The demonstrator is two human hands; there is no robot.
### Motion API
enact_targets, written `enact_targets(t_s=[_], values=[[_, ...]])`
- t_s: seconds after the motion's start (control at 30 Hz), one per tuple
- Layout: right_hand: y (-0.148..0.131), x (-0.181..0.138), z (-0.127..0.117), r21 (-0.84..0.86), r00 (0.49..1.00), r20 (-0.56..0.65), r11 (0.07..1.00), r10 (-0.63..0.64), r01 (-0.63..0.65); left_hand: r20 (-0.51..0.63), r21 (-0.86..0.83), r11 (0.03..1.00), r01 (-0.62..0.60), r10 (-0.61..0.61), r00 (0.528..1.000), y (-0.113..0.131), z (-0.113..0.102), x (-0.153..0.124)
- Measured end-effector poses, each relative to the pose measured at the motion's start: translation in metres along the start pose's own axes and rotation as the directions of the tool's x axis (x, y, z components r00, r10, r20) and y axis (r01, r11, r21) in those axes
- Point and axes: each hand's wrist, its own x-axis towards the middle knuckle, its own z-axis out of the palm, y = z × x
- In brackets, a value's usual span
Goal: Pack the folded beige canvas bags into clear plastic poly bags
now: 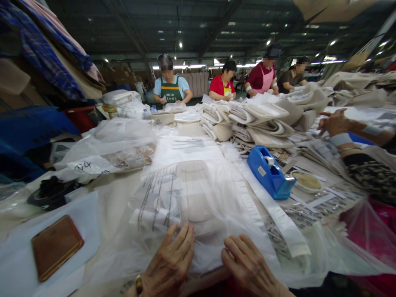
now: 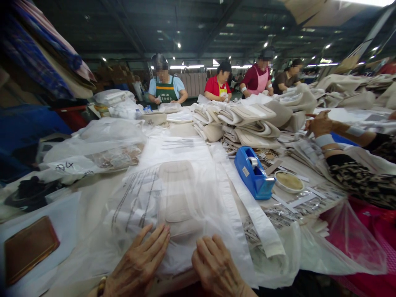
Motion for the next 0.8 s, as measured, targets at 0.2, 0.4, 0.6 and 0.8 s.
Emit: enact_targets(t_s=[0.2, 0.4, 0.6, 0.8], values=[[0.022, -0.013, -0.028, -0.006, 0.990, 0.137, 1.000, 0.028, -0.028, 0.017, 0.165, 0.980, -0.113, 0.112, 0.994, 0.001, 0.001, -0.005], [0.035, -0.034, -0.038, -0.075, 0.980, 0.170, 0.993, 0.106, -0.094, 0.057, 0.205, 0.976, -0.074, 0.064, 0.996, 0.004, 0.000, -0.010], [0.030, -0.028, -0.071, -0.079, 0.929, 0.336, 0.988, 0.154, -0.135, -0.006, 0.134, 0.990, -0.033, 0.034, 0.999, 0.006, 0.014, -0.017], [0.018, 0.026, -0.032, 0.028, 0.972, 0.179, 0.987, 0.150, -0.157, -0.056, 0.114, 0.993, 0.018, -0.012, 0.998, 0.011, 0.028, -0.019]])
